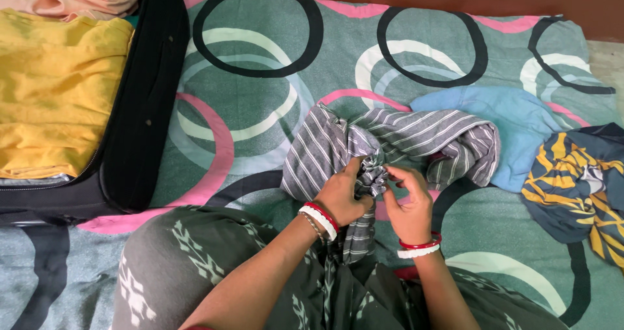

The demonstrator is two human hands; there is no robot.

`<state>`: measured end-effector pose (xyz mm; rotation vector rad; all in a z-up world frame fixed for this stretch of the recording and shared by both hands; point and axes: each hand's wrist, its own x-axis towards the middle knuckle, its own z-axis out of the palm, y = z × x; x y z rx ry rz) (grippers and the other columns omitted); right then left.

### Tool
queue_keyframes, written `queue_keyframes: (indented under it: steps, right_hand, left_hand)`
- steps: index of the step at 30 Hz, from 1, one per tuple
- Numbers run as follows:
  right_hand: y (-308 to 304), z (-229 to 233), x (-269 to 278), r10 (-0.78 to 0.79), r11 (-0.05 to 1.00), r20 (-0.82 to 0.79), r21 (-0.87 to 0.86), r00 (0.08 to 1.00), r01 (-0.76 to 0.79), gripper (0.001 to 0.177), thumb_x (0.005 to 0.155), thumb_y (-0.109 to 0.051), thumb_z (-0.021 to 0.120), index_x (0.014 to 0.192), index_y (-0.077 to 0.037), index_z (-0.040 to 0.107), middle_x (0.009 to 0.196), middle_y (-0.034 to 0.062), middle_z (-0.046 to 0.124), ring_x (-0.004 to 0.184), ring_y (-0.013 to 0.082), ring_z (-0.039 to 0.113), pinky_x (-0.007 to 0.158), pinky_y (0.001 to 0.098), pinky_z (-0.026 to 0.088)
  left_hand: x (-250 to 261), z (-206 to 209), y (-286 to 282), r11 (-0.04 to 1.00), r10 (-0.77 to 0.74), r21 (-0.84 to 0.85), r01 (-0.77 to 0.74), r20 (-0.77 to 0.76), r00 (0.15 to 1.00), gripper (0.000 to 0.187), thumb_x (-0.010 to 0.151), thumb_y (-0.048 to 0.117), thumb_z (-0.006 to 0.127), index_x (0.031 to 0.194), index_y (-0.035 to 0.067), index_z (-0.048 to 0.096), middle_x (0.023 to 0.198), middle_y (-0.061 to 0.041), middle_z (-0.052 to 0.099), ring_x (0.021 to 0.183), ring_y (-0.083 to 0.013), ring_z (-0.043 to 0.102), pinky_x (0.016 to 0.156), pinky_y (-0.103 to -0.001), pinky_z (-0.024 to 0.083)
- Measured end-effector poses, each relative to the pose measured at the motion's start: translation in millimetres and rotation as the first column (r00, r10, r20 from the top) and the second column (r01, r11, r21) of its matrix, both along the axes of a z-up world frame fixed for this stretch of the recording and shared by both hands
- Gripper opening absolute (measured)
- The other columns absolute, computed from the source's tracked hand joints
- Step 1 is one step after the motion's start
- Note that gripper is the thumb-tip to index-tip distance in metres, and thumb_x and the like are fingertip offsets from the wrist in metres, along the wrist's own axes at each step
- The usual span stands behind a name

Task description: The person folds a striped garment by hand and places it near a suitcase containing other folded clothes.

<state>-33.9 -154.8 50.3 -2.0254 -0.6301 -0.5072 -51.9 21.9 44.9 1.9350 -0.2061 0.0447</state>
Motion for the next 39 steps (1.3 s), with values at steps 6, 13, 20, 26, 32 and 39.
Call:
queue_keyframes:
  steps: [6,13,20,26,32,39]
  right_hand:
    - [-14,7,4,0.127,0.99,-0.056,-0.049,0.99,-0.13,0.05,0.079,0.012,0.064,0.126,-0.003,0.067,0.111,0.0096,0.065,0.102,0.0204,0.064,0.091,0.0304,0.05]
    - [-80,-17,39,0.189,0.741,-0.234,0.671,0.954,0.018,0.028,0.101,0.01,0.053,0.122,-0.008,0.056,0.102,0.0006,0.061,0.09,0.0098,0.057,0.078,0.0242,0.046]
    - [-124,3,39,0.033,0.484,-0.12,0.87,0.992,0.09,0.018,0.099,0.006,0.057,0.11,-0.009,0.056,0.092,0.0001,0.055,0.074,0.0095,0.048,0.07,0.0261,0.043]
    - [-123,10,30,0.51,0.827,-0.443,0.489,0.737,-0.278,0.03,0.075,-0.009,0.071,0.104,-0.001,0.065,0.095,0.0032,0.061,0.089,0.0146,0.056,0.08,0.0282,0.044]
    - [-40,29,-8,0.619,0.459,-0.772,0.205,0.146,-0.864,0.047,0.078,-0.022,0.088,0.113,0.002,0.069,0.105,0.0065,0.073,0.097,0.0153,0.067,0.089,0.0278,0.052]
    - [-49,-13,18,0.499,0.857,-0.802,0.402,0.329,-0.321,0.026,0.095,-0.023,0.068,0.094,0.003,0.071,0.081,0.0089,0.074,0.066,0.0178,0.074,0.059,0.0289,0.056]
  left_hand:
    - [-4,15,3,0.991,-0.016,-0.133,0.009,-0.047,0.999,0.083,0.07,0.021,0.082,0.141,0.002,0.043,0.11,-0.02,0.073,0.103,-0.0323,0.074,0.092,-0.04,0.057]
    - [22,9,23,0.88,0.276,-0.47,-0.069,0.387,0.88,0.067,0.081,-0.004,0.076,0.143,0.001,0.05,0.135,-0.015,0.06,0.126,-0.0287,0.057,0.108,-0.04,0.045]
    - [34,-1,43,0.436,0.637,-0.823,-0.363,-0.003,0.771,0.045,0.089,0.0,0.07,0.131,0.001,0.054,0.113,-0.008,0.063,0.1,-0.0141,0.062,0.092,-0.027,0.051]
    - [47,-8,68,0.325,0.756,-0.824,-0.465,-0.07,0.651,0.042,0.093,0.008,0.069,0.13,0.005,0.05,0.113,-0.005,0.062,0.1,-0.0126,0.061,0.092,-0.027,0.049]
    - [51,-19,76,0.366,0.727,-0.793,-0.486,-0.082,0.682,0.029,0.099,0.014,0.062,0.124,0.001,0.058,0.112,-0.004,0.066,0.101,-0.0126,0.06,0.094,-0.027,0.048]
    - [54,-34,61,0.609,0.376,-0.721,-0.329,-0.102,0.921,0.024,0.098,0.014,0.057,0.115,0.001,0.069,0.115,-0.007,0.07,0.107,-0.0186,0.063,0.099,-0.028,0.045]
